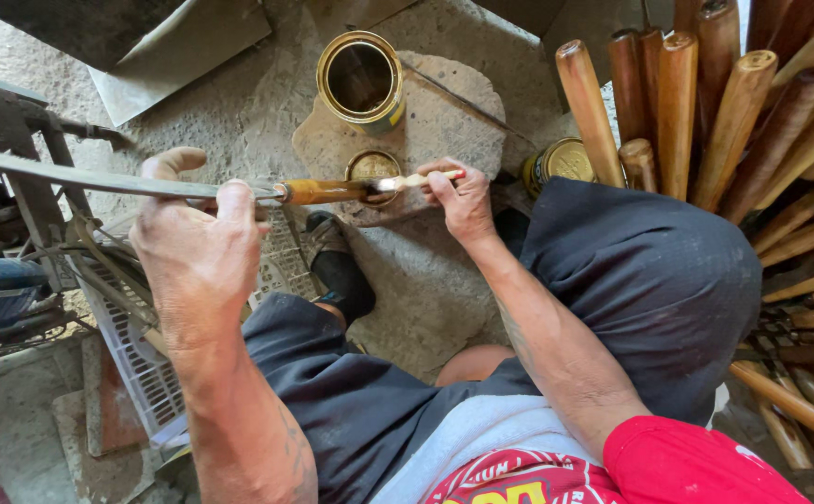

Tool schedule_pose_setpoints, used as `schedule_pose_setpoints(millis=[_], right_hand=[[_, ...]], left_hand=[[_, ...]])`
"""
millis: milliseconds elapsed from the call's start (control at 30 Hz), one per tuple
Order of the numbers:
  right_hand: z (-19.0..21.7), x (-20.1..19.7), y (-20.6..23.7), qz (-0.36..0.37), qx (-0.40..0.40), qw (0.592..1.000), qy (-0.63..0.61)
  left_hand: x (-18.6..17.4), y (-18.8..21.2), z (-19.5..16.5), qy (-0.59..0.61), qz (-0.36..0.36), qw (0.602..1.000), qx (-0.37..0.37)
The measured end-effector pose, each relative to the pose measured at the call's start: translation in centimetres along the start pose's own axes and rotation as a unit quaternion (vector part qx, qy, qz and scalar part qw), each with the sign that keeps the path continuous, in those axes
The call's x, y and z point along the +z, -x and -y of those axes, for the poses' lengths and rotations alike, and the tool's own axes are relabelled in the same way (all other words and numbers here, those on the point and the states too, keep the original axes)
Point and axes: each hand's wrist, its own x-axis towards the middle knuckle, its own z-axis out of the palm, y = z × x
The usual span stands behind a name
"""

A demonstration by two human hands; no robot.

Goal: The person sits on the floor and applies a dark finish to the wooden handle of a sickle using a paintbrush. They repeatedly dip the brush into a can and coat the handle, rotating the tool to cover all sides.

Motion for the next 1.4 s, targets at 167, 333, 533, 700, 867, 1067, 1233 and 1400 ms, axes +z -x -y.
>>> schedule_pose_setpoints(millis=[167,333,533,700,867,1067,1233,1400], right_hand=[[-0.5,0.1,0.1,0.005,0.001,1.000,0.014],[-0.1,-0.8,-0.3,-0.061,-0.029,0.997,-0.032],[1.0,-1.5,-0.9,-0.087,-0.068,0.994,-0.016],[1.2,-1.4,-0.8,-0.084,-0.058,0.995,-0.004],[1.3,-1.5,-0.8,-0.090,-0.061,0.994,-0.015],[1.9,-1.2,-0.8,-0.101,-0.043,0.994,-0.006],[2.6,-1.0,-0.7,-0.086,-0.057,0.995,-0.010],[2.4,-1.1,-0.6,-0.086,-0.049,0.995,0.009]], left_hand=[[0.4,0.2,-0.4,-0.020,-0.005,0.999,0.026],[0.8,0.9,-0.6,-0.045,0.014,0.996,0.077],[1.5,1.4,-0.3,-0.045,0.009,0.982,0.183],[1.3,1.3,-0.5,-0.073,0.027,0.980,0.183],[1.3,1.4,-0.9,-0.039,0.069,0.976,0.204],[2.7,1.6,-1.1,-0.037,0.053,0.961,0.267],[5.4,1.6,-0.7,-0.088,-0.036,0.949,0.300],[3.7,1.1,-0.5,-0.004,0.037,0.960,0.277]])
